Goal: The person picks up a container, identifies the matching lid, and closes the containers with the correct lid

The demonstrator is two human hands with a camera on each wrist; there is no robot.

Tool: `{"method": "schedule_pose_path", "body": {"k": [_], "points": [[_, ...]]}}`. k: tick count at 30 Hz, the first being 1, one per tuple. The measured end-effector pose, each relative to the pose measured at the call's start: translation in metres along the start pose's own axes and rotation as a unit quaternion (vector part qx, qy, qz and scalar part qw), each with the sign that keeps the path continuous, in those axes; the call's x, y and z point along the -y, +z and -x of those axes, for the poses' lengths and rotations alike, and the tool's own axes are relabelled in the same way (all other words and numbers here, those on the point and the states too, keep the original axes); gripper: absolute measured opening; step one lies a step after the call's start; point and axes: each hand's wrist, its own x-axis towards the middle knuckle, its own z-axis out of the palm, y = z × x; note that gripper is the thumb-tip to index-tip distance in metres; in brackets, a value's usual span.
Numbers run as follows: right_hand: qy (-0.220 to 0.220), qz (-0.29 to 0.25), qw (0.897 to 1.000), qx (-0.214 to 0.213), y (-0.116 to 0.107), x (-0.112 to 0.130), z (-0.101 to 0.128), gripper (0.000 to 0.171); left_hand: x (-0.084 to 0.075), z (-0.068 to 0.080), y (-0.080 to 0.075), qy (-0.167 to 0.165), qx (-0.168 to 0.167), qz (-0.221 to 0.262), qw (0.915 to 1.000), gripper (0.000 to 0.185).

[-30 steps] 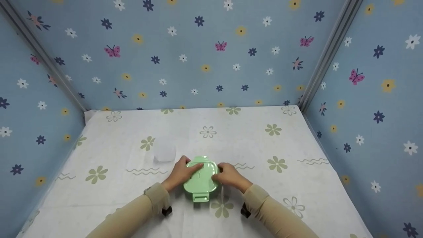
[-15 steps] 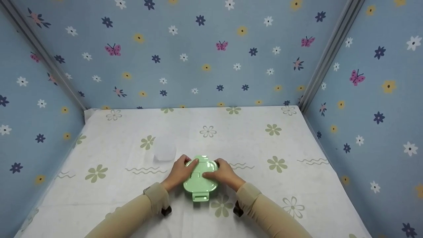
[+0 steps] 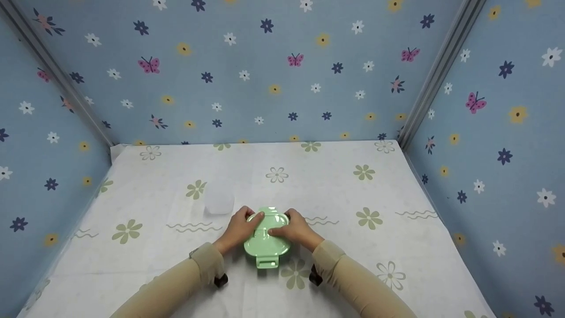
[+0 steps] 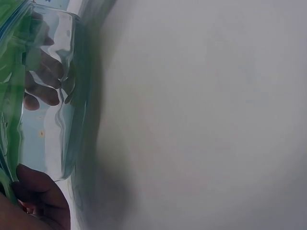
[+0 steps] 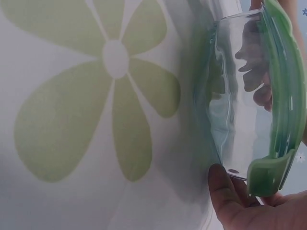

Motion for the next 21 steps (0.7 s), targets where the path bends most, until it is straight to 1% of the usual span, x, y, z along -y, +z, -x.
{"method": "schedule_pose_path", "body": {"k": [3, 6, 7, 10, 13, 14, 16, 19, 21], "points": [[-0.003, 0.002, 1.0, 0.004, -0.001, 0.0, -0.001, 0.059, 0.002, 0.0, -0.001, 0.003, 0.002, -0.002, 1.0, 0.041], [-0.005, 0.0, 1.0, 0.01, -0.004, 0.0, -0.001, 0.058, -0.001, 0.004, -0.005, 0.017, 0.007, 0.001, 0.9998, 0.04], [-0.006, -0.001, 1.0, 0.012, -0.004, 0.001, -0.001, 0.057, -0.006, 0.01, -0.01, 0.03, 0.008, -0.003, 0.9995, 0.04], [-0.007, -0.003, 1.0, 0.015, -0.005, 0.002, -0.001, 0.057, -0.014, 0.019, -0.021, 0.052, 0.013, 0.003, 0.9986, 0.041], [-0.007, 0.002, 1.0, 0.019, -0.005, 0.003, -0.001, 0.059, -0.024, 0.031, -0.033, 0.065, 0.017, 0.009, 0.9977, 0.042], [-0.007, 0.004, 1.0, 0.02, -0.005, 0.003, -0.002, 0.06, -0.023, 0.031, -0.035, 0.061, 0.021, 0.016, 0.9978, 0.043], [-0.004, 0.005, 1.0, 0.022, -0.005, 0.004, -0.002, 0.061, -0.032, 0.04, -0.043, 0.055, 0.028, 0.019, 0.9979, 0.045], [-0.003, 0.008, 1.0, 0.027, -0.006, 0.004, -0.001, 0.062, -0.046, 0.052, -0.054, 0.033, 0.041, 0.017, 0.9985, 0.049], [-0.003, 0.007, 1.0, 0.03, -0.007, 0.004, 0.0, 0.063, -0.052, 0.058, -0.059, 0.021, 0.046, 0.009, 0.9987, 0.051]]}}
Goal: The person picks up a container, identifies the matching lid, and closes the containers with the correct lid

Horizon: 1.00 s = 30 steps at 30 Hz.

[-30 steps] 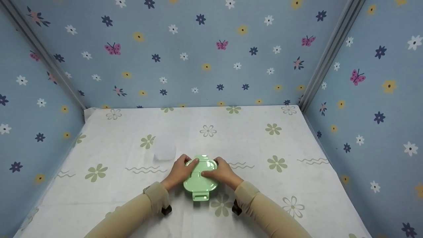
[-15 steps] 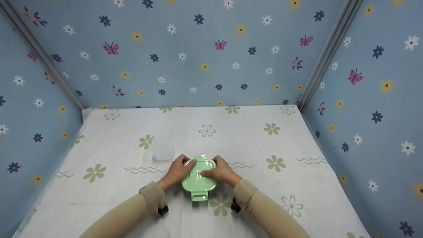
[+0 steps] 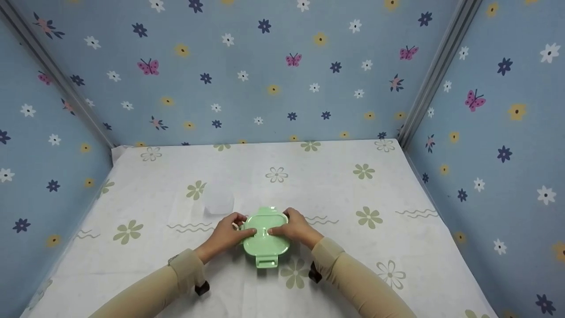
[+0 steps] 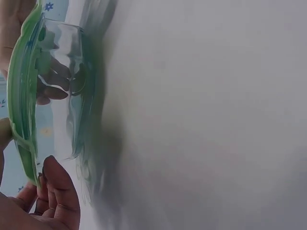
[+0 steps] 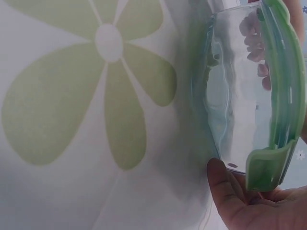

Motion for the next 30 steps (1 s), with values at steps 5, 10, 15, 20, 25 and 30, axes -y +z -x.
{"method": "schedule_pose_path", "body": {"k": [5, 10, 15, 20, 25, 30], "points": [[-0.002, 0.003, 1.0, 0.003, -0.001, 0.001, 0.001, 0.063, -0.002, 0.006, -0.004, -0.026, -0.001, -0.007, 0.9996, 0.052], [-0.005, -0.007, 1.0, 0.0, 0.0, -0.001, -0.001, 0.061, -0.003, 0.011, -0.009, -0.056, 0.006, -0.007, 0.9984, 0.057], [-0.005, -0.014, 1.0, -0.004, 0.001, -0.003, -0.002, 0.056, -0.006, 0.016, -0.015, -0.082, 0.014, -0.003, 0.9965, 0.065], [-0.009, -0.008, 1.0, -0.007, 0.001, -0.002, -0.002, 0.056, -0.008, 0.018, -0.015, -0.1, 0.013, -0.016, 0.9948, 0.063], [-0.01, -0.008, 1.0, -0.006, 0.001, -0.001, -0.001, 0.055, -0.011, 0.021, -0.015, -0.102, 0.003, -0.036, 0.9941, 0.058], [-0.007, -0.009, 1.0, -0.008, 0.0, -0.001, -0.001, 0.055, -0.015, 0.02, -0.017, -0.09, 0.009, -0.046, 0.9949, 0.048]]}}
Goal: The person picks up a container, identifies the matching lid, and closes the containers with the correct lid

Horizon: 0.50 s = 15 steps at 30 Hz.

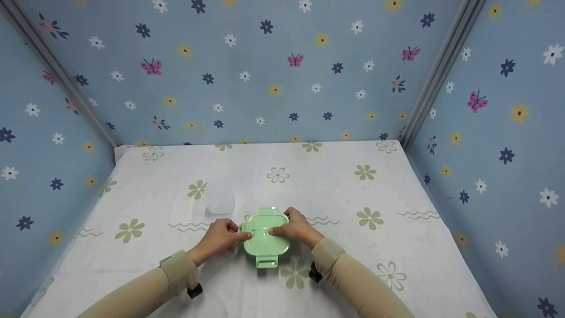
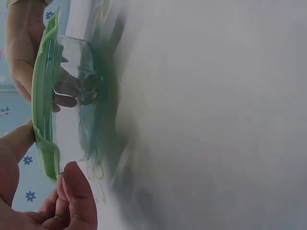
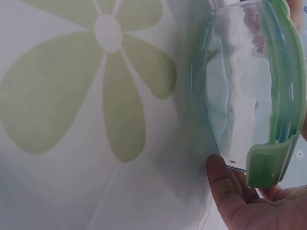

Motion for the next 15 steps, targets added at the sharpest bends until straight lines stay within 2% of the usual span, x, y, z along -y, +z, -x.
{"method": "schedule_pose_path", "body": {"k": [11, 15], "points": [[-0.007, 0.001, 1.0, -0.002, -0.0008, -0.0006, -0.0011, 0.052, -0.0062, -0.0057, -0.0048, -0.015, 0.037, -0.011, 0.9991, 0.04], [-0.008, -0.008, 1.0, 0.003, -0.0012, -0.0015, -0.0019, 0.051, -0.0075, -0.0067, -0.0057, -0.009, 0.049, -0.017, 0.9986, 0.039]]}}
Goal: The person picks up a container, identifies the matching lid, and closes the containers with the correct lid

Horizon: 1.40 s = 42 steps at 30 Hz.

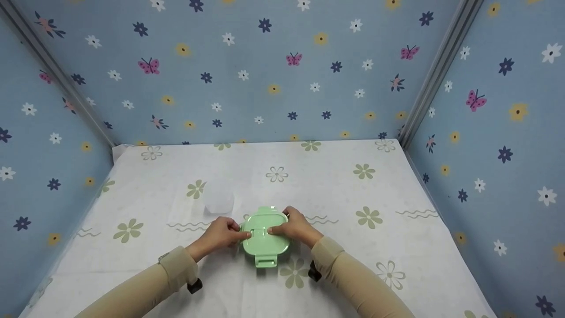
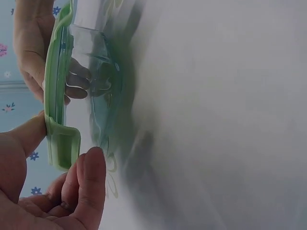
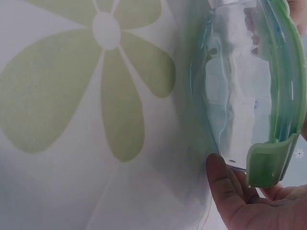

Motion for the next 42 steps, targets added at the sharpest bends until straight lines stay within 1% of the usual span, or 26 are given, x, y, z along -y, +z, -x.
{"method": "schedule_pose_path", "body": {"k": [5, 9, 17, 24, 36, 42], "points": [[0.004, -0.008, 1.0, 0.006, -0.0002, -0.0007, -0.0003, 0.052, -0.0024, -0.0019, -0.002, 0.006, 0.023, 0.005, 0.9997, 0.04], [-0.002, -0.009, 1.0, 0.004, -0.0001, -0.0012, -0.0003, 0.052, -0.0022, -0.002, -0.0028, 0.001, 0.033, 0.014, 0.9994, 0.035], [-0.001, -0.008, 1.0, -0.003, -0.0002, -0.0028, -0.0002, 0.051, 0.0003, -0.0034, -0.0025, 0.012, 0.04, 0.033, 0.9986, 0.031], [-0.011, -0.006, 1.0, -0.002, 0.0004, -0.0017, -0.0006, 0.051, 0.0004, -0.0061, -0.0043, 0.011, 0.048, 0.04, 0.998, 0.032], [0.005, 0.03, 1.0, 0.0, 0.0008, 0.0008, -0.001, 0.057, 0.0011, -0.0056, -0.005, 0.026, 0.064, 0.056, 0.996, 0.029], [0.008, 0.032, 0.999, -0.006, -0.0003, 0.0019, -0.0012, 0.056, 0.0007, -0.0081, -0.0062, 0.027, 0.071, 0.065, 0.995, 0.028]]}}
